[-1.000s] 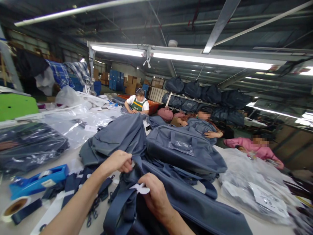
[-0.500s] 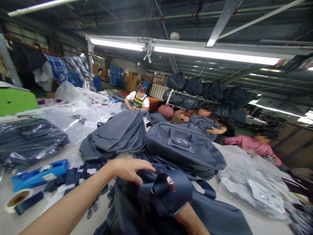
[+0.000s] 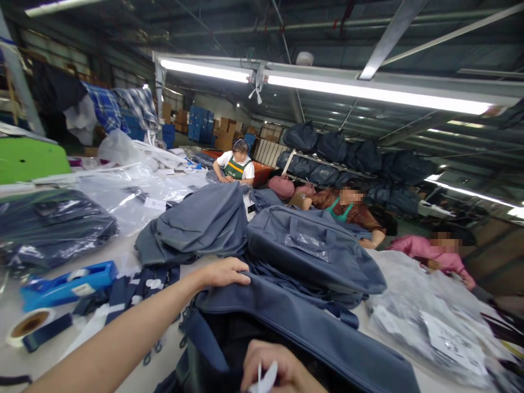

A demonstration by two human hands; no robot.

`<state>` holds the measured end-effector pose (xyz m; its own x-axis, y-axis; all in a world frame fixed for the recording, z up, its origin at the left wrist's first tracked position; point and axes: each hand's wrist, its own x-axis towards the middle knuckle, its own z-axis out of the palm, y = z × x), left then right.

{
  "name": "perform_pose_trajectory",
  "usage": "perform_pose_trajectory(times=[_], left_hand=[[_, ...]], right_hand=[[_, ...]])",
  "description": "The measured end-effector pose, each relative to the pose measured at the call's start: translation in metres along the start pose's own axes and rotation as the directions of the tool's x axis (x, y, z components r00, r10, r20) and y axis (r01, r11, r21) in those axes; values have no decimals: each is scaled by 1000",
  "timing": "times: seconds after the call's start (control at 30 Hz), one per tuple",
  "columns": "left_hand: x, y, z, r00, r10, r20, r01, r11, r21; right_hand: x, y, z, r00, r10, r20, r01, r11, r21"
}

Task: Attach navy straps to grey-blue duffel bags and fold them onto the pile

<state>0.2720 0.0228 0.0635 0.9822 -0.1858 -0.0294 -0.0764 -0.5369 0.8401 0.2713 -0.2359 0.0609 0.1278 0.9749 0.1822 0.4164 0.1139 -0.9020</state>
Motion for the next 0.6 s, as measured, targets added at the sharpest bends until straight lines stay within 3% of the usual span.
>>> perform_pose_trajectory(times=[0.07,0.13,0.23,0.27,0.33,0.4,0.43,0.47,0.53,0.6], left_hand=[[7,-1,-5,999,-23,41,25,999,-48],[14,1,-11,997,-42,57,47,995,-88],[25,4,-22,995,-61,81,71,989,-132],[28,5,-25,994,-67,88,79,987,-141],[32,4,-28,993,-78,93,92,983,-157],[34,2,-30,992,-85,91,100,979,-176],[35,1,-30,992,-84,91,100,977,-186],[36,1,-30,992,-80,93,97,976,-194],[38,1,-31,994,-62,91,79,978,-193],[41,6,-34,998,-35,54,43,987,-155]], right_hand=[[9,1,-14,985,-11,-174,-20,984,-174],[19,12,-23,949,-172,-264,6,847,-531],[30,43,-27,890,-420,-177,40,459,-888],[30,55,-26,876,-453,-163,30,389,-921],[26,79,-22,889,-438,-135,21,334,-942],[18,102,-16,934,-318,-163,-34,373,-927],[13,112,-14,948,-217,-234,-109,468,-877],[10,121,-12,942,-90,-324,-209,598,-774],[6,131,-11,883,184,-432,-388,805,-449],[10,133,-17,870,339,-359,-427,881,-203]])
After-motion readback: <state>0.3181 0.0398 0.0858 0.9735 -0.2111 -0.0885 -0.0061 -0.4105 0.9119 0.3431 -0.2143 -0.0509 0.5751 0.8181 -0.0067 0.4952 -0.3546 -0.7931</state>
